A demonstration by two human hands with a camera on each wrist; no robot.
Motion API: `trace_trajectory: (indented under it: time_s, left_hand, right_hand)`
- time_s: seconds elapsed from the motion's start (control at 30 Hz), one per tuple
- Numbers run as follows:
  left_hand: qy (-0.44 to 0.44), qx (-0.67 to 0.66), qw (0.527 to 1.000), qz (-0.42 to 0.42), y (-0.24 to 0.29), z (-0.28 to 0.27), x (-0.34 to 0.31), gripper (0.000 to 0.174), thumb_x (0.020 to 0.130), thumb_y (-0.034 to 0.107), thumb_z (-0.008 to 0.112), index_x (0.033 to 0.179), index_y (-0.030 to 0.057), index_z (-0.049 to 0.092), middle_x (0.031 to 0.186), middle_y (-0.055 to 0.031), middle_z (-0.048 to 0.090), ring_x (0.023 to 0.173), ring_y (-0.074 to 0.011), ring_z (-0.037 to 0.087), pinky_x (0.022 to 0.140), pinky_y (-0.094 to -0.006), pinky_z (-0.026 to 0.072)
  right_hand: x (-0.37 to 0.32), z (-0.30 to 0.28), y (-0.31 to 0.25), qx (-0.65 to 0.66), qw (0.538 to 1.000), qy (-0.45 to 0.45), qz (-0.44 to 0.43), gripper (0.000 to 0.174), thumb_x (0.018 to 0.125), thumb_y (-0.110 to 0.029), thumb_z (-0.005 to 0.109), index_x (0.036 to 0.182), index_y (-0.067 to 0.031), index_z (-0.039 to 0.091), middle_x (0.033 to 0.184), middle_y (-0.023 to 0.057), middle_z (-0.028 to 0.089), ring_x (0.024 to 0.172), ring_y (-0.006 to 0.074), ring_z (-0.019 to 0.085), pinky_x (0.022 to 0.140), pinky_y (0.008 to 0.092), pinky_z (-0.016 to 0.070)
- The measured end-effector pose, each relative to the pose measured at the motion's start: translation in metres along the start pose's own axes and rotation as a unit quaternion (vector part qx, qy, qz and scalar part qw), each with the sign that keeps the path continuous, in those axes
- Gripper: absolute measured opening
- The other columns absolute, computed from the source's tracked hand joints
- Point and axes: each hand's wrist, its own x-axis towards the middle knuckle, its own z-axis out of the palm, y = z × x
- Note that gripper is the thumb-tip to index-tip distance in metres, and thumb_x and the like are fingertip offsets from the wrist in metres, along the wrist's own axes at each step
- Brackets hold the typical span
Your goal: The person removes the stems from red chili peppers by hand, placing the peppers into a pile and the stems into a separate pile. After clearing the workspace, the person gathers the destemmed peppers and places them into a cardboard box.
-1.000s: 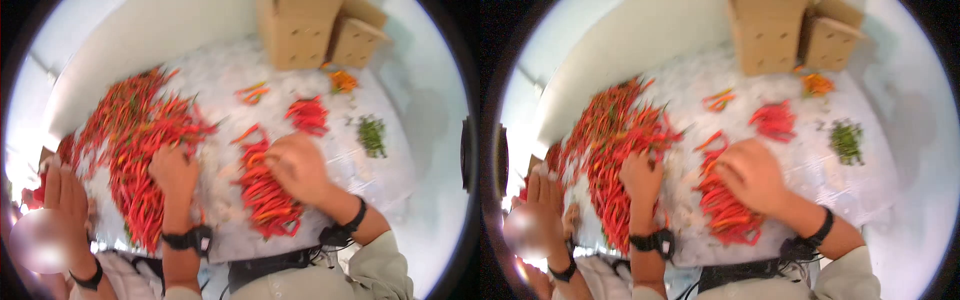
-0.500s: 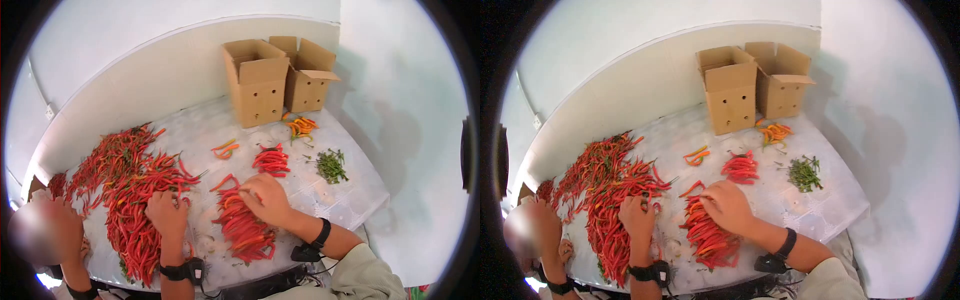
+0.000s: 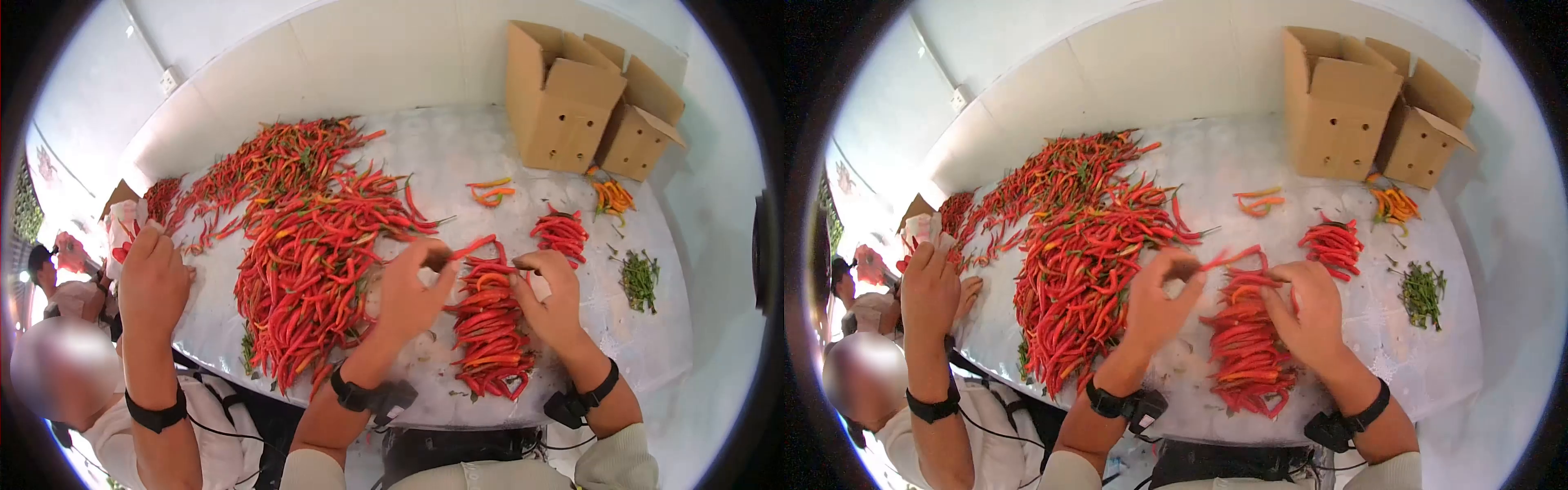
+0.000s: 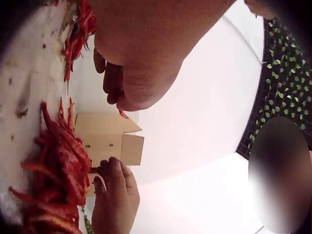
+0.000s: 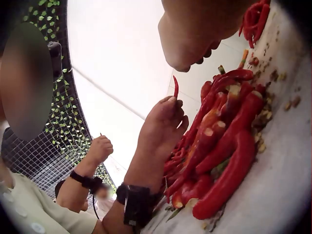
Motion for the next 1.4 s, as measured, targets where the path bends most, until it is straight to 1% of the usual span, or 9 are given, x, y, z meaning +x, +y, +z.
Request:
trace_trajectory:
  time_s: [0.1,0.2,0.4,0.6,0.7,0.8,1.03,1.17,1.4]
  left_hand:
    - [-0.048,0.0,0.997,0.066,0.013,0.008,-0.006,0.017,0.08,0.006,0.067,0.095,0.0016,0.06,0.084,-0.0118,0.064,0.075,-0.0226,0.063,0.07,-0.0329,0.0499]
    - [-0.13,-0.041,0.99,0.019,0.017,0.011,-0.011,0.018,0.081,0.004,0.068,0.097,0.0009,0.061,0.091,-0.01,0.062,0.082,-0.019,0.063,0.075,-0.0305,0.0513]
    - [-0.122,-0.075,0.989,0.029,0.014,0.013,-0.012,0.019,0.081,0.004,0.069,0.097,0.0013,0.061,0.09,-0.0109,0.062,0.081,-0.021,0.063,0.074,-0.0321,0.0511]
    - [-0.11,0.012,0.992,0.06,0.008,0.013,-0.012,0.021,0.082,0.005,0.071,0.101,0.0013,0.061,0.092,-0.0092,0.063,0.084,-0.0159,0.063,0.077,-0.0295,0.0515]
    - [-0.097,-0.06,0.993,-0.017,0.01,0.016,-0.014,0.022,0.078,0.005,0.071,0.098,0.0023,0.062,0.089,-0.011,0.065,0.08,-0.0232,0.064,0.073,-0.0337,0.0517]
    - [-0.105,-0.098,0.989,-0.037,0.014,0.014,-0.014,0.024,0.083,0.001,0.071,0.104,0.0001,0.06,0.098,-0.0063,0.065,0.089,-0.0114,0.063,0.081,-0.0277,0.0516]
    - [-0.104,-0.112,0.988,-0.029,0.011,0.014,-0.015,0.027,0.082,0.001,0.073,0.106,-0.0004,0.06,0.097,-0.0073,0.065,0.088,-0.0123,0.063,0.08,-0.0287,0.0521]
    - [-0.102,-0.073,0.992,-0.028,0.006,0.018,-0.016,0.024,0.081,0.002,0.073,0.102,-0.0004,0.063,0.094,-0.0095,0.066,0.085,-0.0147,0.065,0.078,-0.0285,0.0524]
    - [-0.07,-0.04,0.996,-0.047,-0.002,0.02,-0.016,0.022,0.079,0.005,0.073,0.098,-0.0014,0.065,0.09,-0.012,0.066,0.08,-0.0196,0.067,0.074,-0.0303,0.0525]
  right_hand:
    - [0.002,0.002,-0.013,0.024,1.0,-0.003,0.019,0.031,0.073,-0.007,0.072,0.103,-0.0023,0.063,0.097,0.014,0.063,0.087,0.0326,0.059,0.078,0.0399,0.0467]
    - [0.002,0.001,-0.011,0.02,0.998,-0.042,-0.03,0.033,0.072,-0.006,0.073,0.104,-0.0029,0.064,0.097,0.0141,0.062,0.086,0.0315,0.059,0.076,0.0392,0.0471]
    - [0.005,0.001,-0.009,0.034,0.996,-0.05,-0.058,0.027,0.071,0.0,0.073,0.097,-0.0046,0.067,0.09,0.0119,0.061,0.08,0.0275,0.058,0.069,0.0351,0.0467]
    - [0.003,-0.003,-0.009,0.003,0.997,-0.044,-0.062,0.023,0.071,-0.002,0.075,0.092,-0.005,0.067,0.087,0.0105,0.064,0.077,0.0277,0.059,0.067,0.0362,0.0477]
    - [0.006,-0.002,-0.006,0.002,0.997,-0.03,-0.072,0.022,0.071,-0.002,0.075,0.091,-0.0058,0.067,0.084,0.0095,0.065,0.076,0.0275,0.06,0.067,0.0361,0.0482]
    - [0.004,-0.001,-0.004,0.019,0.998,0.003,-0.068,0.021,0.071,-0.002,0.075,0.09,-0.0063,0.066,0.084,0.0087,0.066,0.076,0.0266,0.061,0.067,0.0356,0.0486]
    - [0.004,-0.001,-0.005,0.041,0.996,0.034,-0.069,0.02,0.072,-0.004,0.075,0.09,-0.0066,0.066,0.082,0.0079,0.066,0.077,0.0267,0.061,0.07,0.0368,0.0489]
    - [0.005,-0.009,-0.007,0.04,0.997,-0.046,-0.054,0.024,0.073,-0.011,0.076,0.095,-0.0063,0.066,0.091,0.0098,0.065,0.084,0.0273,0.061,0.077,0.0391,0.0481]
    - [0.073,-0.081,0.016,-0.067,0.986,0.134,0.078,0.031,0.08,-0.017,0.072,0.108,-0.0061,0.064,0.107,0.0114,0.063,0.096,0.0283,0.061,0.084,0.0365,0.0484]
